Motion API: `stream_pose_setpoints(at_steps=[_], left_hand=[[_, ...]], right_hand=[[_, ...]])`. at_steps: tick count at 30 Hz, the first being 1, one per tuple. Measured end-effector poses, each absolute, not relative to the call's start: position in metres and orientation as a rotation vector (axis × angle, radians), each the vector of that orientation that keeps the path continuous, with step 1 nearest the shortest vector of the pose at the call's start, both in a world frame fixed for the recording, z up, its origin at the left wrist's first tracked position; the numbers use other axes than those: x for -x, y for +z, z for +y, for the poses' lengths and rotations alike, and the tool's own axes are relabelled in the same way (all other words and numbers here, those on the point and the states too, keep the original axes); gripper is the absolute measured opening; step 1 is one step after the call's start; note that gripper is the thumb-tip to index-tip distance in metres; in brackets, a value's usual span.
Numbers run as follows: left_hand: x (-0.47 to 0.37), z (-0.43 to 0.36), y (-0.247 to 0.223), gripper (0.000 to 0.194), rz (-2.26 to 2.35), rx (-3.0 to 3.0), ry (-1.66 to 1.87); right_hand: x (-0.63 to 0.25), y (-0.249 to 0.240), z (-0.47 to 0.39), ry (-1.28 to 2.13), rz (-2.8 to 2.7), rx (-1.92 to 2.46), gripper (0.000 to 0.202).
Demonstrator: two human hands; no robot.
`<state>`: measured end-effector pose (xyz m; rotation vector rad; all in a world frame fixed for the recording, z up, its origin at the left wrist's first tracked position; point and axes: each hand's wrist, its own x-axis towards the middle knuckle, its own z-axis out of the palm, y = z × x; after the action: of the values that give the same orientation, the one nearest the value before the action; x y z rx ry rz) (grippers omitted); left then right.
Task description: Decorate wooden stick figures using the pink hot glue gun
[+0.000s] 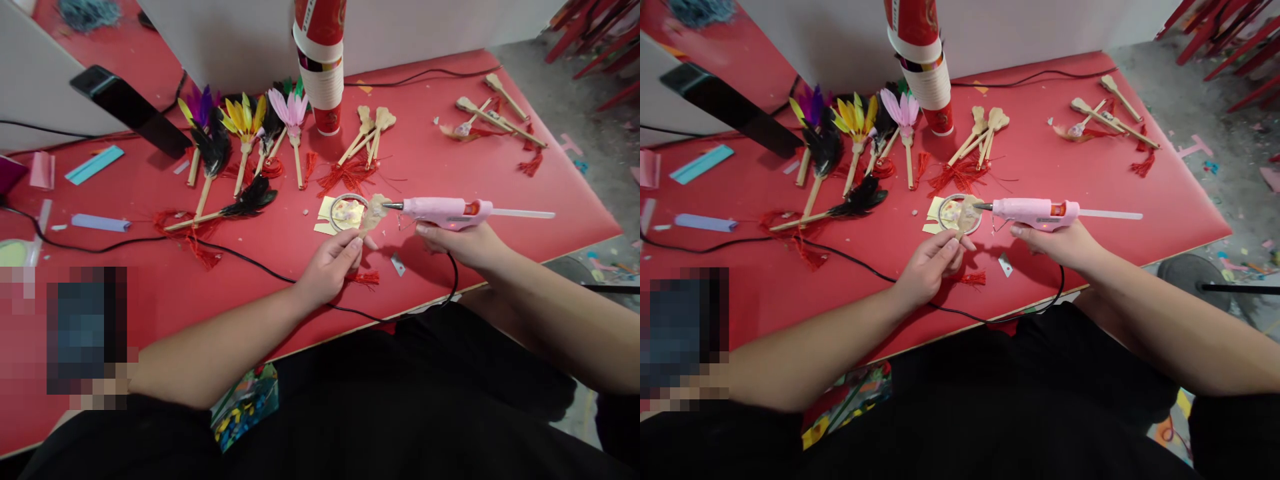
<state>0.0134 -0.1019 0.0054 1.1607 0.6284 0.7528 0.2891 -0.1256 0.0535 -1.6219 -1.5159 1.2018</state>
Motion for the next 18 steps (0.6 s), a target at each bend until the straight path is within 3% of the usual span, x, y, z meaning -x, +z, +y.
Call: stream_pose_setpoints(at_steps=[18], left_hand=[[-0.014,-0.102,0.005,0.046,0.650,-1.170,0.753]], right_hand=[[-0.277,0.052,-0.125,1.001,-1.475,1.728,0.030]])
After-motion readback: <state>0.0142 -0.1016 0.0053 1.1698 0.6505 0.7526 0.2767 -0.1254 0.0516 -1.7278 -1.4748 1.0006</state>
